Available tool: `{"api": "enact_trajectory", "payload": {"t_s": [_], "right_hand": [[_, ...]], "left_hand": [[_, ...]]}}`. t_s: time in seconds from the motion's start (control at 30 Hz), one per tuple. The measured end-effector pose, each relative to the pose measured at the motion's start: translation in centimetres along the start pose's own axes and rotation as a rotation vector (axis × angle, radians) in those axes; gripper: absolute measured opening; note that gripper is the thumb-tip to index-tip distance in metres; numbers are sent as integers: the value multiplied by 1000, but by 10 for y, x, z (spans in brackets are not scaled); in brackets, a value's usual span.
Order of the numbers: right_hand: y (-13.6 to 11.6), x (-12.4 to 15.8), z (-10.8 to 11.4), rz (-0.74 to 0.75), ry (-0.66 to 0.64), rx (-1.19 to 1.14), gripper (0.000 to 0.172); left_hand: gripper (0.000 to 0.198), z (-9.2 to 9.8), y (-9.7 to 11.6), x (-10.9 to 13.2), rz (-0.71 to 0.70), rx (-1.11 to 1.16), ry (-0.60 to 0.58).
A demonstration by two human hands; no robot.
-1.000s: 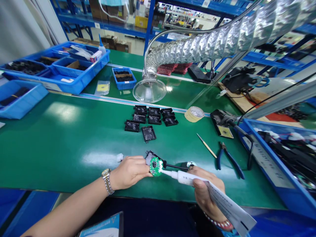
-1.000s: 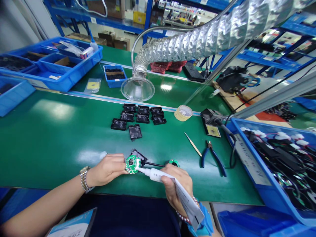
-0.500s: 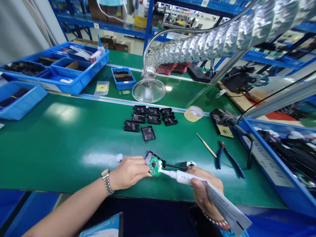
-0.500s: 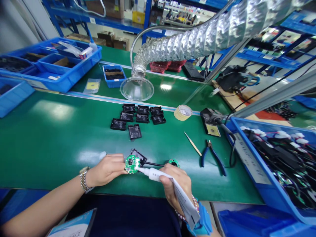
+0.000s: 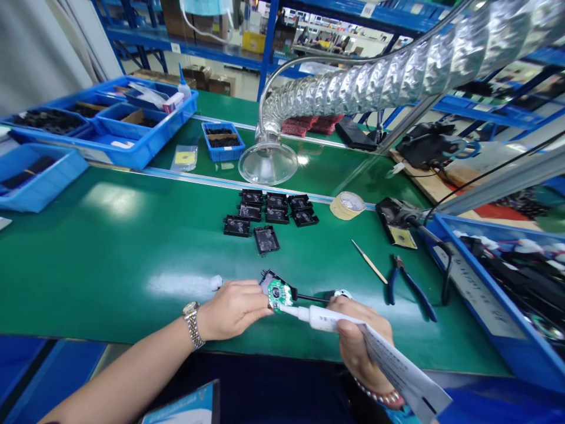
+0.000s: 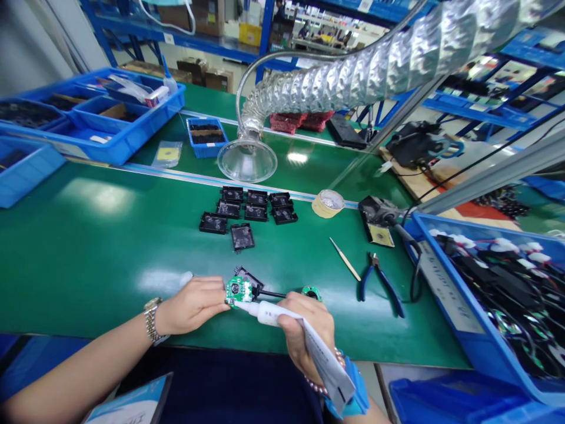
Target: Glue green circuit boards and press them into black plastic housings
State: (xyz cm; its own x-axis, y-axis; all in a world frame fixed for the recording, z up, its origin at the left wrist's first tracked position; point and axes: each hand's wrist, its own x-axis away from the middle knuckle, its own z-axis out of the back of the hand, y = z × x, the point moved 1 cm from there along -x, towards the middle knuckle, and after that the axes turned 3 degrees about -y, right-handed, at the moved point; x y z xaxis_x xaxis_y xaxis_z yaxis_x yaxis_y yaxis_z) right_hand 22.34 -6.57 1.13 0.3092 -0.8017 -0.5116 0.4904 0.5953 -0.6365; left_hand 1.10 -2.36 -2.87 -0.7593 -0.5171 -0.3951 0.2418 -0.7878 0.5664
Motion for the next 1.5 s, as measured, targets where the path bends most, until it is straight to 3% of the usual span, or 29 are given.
{"api": "enact_trajectory", "payload": {"t_s": [0.5, 1.5], "right_hand": [[0, -3, -8, -1, 25, -94, 36], [-8, -9, -1, -12, -48, 107, 36]], "left_hand": [[36, 0, 1, 1, 12, -10, -25], [37, 1, 2, 0, -4, -39, -30]]}}
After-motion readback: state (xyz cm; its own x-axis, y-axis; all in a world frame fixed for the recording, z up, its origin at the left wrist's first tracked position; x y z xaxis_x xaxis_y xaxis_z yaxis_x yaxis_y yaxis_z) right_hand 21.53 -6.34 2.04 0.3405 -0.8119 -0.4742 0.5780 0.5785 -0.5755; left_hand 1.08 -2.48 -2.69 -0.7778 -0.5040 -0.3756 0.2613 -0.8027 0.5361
